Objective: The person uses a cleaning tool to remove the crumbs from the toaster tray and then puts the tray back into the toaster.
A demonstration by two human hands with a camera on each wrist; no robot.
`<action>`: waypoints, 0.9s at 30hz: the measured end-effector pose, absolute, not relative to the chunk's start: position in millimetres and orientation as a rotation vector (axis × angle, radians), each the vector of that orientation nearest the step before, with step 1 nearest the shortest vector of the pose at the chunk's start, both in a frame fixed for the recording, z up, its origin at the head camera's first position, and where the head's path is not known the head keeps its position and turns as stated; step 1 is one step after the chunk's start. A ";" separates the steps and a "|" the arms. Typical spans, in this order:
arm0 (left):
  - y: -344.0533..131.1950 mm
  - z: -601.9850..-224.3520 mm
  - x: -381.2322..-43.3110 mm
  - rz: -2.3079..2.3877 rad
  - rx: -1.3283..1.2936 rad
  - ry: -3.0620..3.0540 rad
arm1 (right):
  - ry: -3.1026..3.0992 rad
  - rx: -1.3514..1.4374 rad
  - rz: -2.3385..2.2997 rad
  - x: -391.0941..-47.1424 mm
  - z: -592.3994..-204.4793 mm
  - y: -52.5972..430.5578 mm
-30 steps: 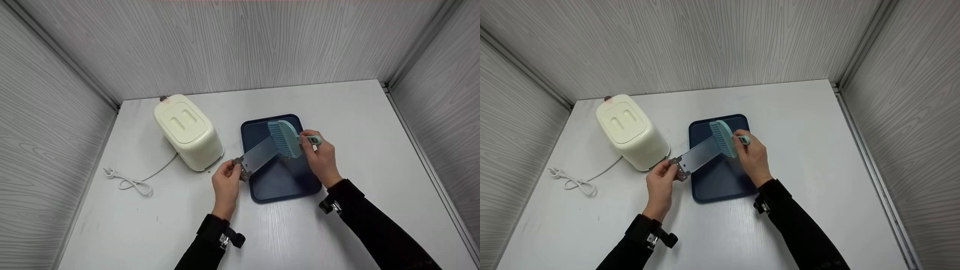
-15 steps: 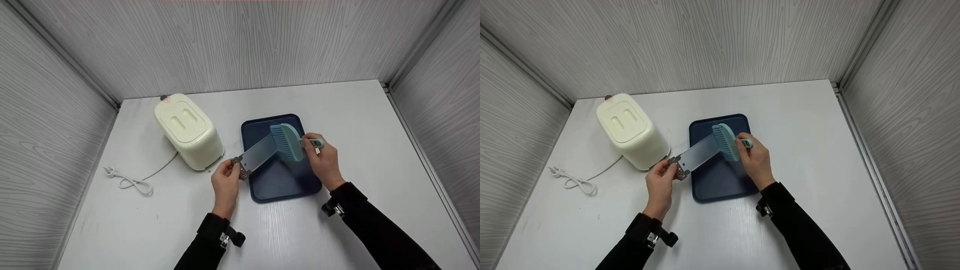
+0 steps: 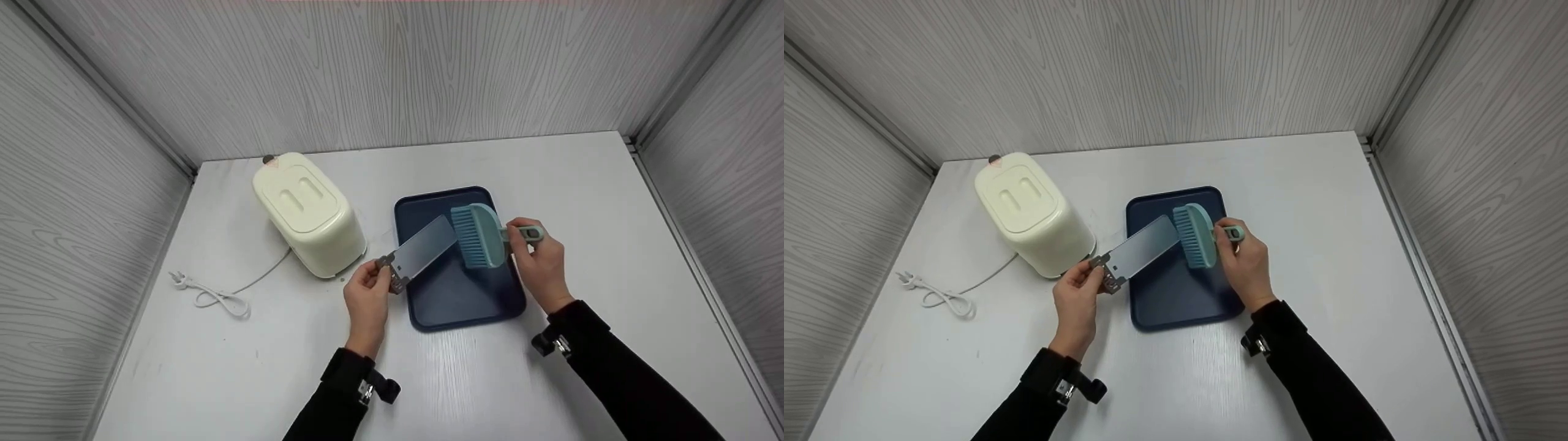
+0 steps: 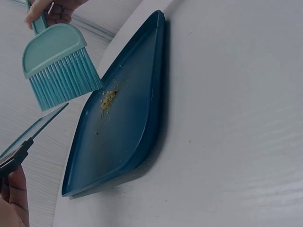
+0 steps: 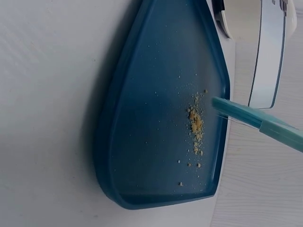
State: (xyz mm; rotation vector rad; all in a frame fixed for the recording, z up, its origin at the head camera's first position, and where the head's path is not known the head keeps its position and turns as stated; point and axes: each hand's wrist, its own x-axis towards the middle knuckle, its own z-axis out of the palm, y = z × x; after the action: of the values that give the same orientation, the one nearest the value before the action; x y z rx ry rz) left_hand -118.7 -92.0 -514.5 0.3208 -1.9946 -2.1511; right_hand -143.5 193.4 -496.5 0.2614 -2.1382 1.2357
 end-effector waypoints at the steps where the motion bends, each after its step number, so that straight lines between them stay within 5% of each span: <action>1: -91.9 -514.3 -118.4 -2.152 0.320 -1.993 | -2.133 0.248 1.247 -143.4 -495.4 193.8; 27: -88.0 -516.0 -116.8 -2.159 0.348 -1.999 | -1.567 -0.282 2.101 -153.0 -485.7 234.2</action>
State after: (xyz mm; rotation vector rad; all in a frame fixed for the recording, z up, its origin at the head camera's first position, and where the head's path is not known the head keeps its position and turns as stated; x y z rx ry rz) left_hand -116.8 -88.0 -516.0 0.3484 -1.9986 -2.1590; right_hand -153.0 234.2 -485.7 -0.2816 -1.5675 2.1012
